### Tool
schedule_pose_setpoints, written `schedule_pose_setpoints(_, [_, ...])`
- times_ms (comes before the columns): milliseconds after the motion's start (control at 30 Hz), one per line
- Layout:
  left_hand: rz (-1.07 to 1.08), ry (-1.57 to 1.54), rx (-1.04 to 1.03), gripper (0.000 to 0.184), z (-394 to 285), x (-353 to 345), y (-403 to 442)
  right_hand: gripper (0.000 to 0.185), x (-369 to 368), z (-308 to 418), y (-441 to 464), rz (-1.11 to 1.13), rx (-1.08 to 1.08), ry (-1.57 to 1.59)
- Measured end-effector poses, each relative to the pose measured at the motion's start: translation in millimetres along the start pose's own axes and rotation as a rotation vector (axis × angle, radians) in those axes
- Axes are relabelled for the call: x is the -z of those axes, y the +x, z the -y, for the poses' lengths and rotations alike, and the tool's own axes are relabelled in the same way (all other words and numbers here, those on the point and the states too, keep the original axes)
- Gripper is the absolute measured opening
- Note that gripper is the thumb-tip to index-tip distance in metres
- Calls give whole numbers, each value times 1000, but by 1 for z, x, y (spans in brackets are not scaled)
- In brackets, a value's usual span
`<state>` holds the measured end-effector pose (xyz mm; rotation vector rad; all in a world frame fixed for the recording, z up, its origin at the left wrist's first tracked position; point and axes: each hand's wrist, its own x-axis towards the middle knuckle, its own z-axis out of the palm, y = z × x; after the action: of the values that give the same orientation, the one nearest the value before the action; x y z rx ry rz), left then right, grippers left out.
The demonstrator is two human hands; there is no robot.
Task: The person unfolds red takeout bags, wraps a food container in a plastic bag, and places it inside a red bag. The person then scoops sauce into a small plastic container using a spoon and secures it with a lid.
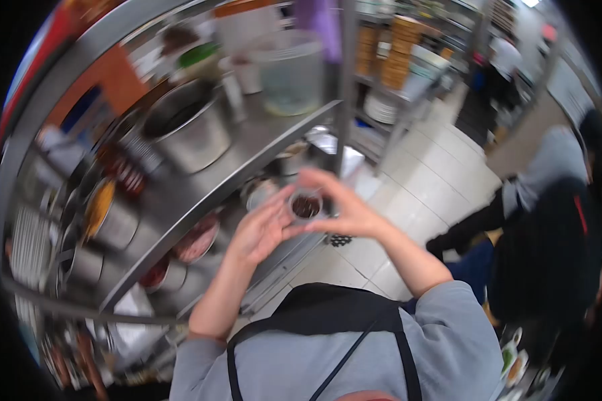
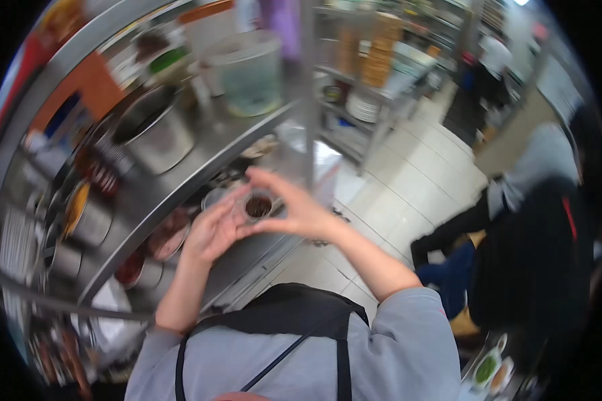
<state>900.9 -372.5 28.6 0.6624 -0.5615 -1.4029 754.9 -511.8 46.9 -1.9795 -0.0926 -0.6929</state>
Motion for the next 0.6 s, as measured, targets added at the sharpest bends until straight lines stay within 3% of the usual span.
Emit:
schedule_pose_setpoints(100, [82, -4, 218, 48, 42, -10, 35, 69, 11, -16, -57, -89, -200, 45])
schedule_pose_setpoints(233, [267, -33, 491, 48, 81, -23, 70, 68, 21, -7, -116, -331, -281, -57])
schedule_pose_setpoints(367, [493, 290, 549, 45, 112, -28, 94, 66, 15, -2, -156, -680, -364, -130])
schedule_pose_setpoints(433, [578, 303, 640, 41, 132, -24, 108, 63, 7, 12, -170, -845, -402, -191])
schedule_pose_setpoints(500, [505, 39, 823, 38, 149, -15, 124, 61, -5, 26, -181, -944, -458, -276])
schedule_pose_setpoints(600, [576, 59, 948, 44, 157, -43, 126, 58, -31, 31, -199, -1084, -473, -452])
